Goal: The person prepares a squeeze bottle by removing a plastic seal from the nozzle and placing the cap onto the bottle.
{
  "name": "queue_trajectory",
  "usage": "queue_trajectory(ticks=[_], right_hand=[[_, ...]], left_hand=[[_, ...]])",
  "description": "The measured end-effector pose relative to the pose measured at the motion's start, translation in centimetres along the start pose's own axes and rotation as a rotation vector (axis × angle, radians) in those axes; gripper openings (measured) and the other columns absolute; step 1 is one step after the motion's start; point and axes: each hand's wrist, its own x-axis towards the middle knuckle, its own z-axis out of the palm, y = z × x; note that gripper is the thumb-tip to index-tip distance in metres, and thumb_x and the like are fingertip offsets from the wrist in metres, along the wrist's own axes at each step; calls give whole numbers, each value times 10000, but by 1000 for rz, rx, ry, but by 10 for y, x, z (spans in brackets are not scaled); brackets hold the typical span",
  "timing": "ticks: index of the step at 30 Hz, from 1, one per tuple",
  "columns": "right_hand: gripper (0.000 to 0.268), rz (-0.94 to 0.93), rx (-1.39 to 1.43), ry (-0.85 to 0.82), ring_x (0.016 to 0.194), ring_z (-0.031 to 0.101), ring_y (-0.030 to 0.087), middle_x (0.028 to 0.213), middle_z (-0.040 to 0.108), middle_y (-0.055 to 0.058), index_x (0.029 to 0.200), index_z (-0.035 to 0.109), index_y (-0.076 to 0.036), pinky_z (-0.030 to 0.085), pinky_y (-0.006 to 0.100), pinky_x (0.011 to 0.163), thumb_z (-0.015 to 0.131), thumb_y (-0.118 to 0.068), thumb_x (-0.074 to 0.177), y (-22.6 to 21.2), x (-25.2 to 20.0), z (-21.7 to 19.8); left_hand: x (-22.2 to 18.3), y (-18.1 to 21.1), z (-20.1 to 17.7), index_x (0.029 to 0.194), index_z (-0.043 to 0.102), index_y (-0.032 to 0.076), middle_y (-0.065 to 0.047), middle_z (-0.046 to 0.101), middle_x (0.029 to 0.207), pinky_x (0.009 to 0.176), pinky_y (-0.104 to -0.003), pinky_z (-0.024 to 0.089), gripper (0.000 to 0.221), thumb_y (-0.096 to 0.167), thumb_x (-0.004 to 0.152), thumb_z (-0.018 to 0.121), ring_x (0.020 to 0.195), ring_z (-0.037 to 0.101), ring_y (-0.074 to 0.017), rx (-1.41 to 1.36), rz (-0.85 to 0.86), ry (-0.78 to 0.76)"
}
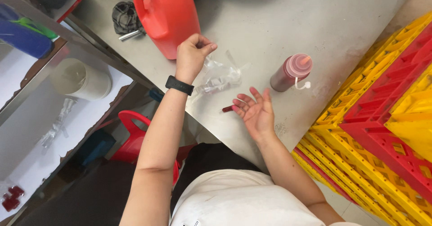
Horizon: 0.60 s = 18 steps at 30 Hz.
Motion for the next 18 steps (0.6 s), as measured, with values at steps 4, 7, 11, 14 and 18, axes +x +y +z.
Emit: queue_trajectory(ticks=[4,7,11,14,18], right_hand=[[568,-375,-602,-156,1027,671,238,1172,652,142,1416,434,-49,565,358,894,646,-363,992,-5,23,36],[533,-506,-821,-191,991,650,164,1185,641,103,1424,459,-20,532,295,820,720,-181,987,-15,61,76],[230,-115,-692,-283,839,703,160,962,739,81,1121,670,41,577,299,734,719,-113,956,-25,114,108],[140,-238,-696,-166,693,654,172,818,715,60,1007,687,27,546,302,633,727,-79,925,-15,138,102],[152,-344,-916,-53,745,663,160,886,710,72,1055,712,32,548,274,684,678,-95,979,-5,140,88]], left_hand=[[-1,20,-8,742,587,-9,-130,644,697,582,-355,493,428,219,704,948,600,599,-228,326,114,54],[-2,28,-9,725,566,-7,-162,633,723,589,-411,476,482,253,684,970,657,610,-312,438,288,-2],[-6,26,-10,789,593,14,-145,662,784,625,-401,497,325,141,772,892,712,643,-307,463,381,-56],[-2,26,-37,766,610,-3,-151,648,746,617,-390,505,364,181,725,921,675,646,-297,355,298,-74],[-18,25,-61,868,725,54,-72,745,812,681,-331,580,107,113,832,807,762,743,-234,72,114,-61]])
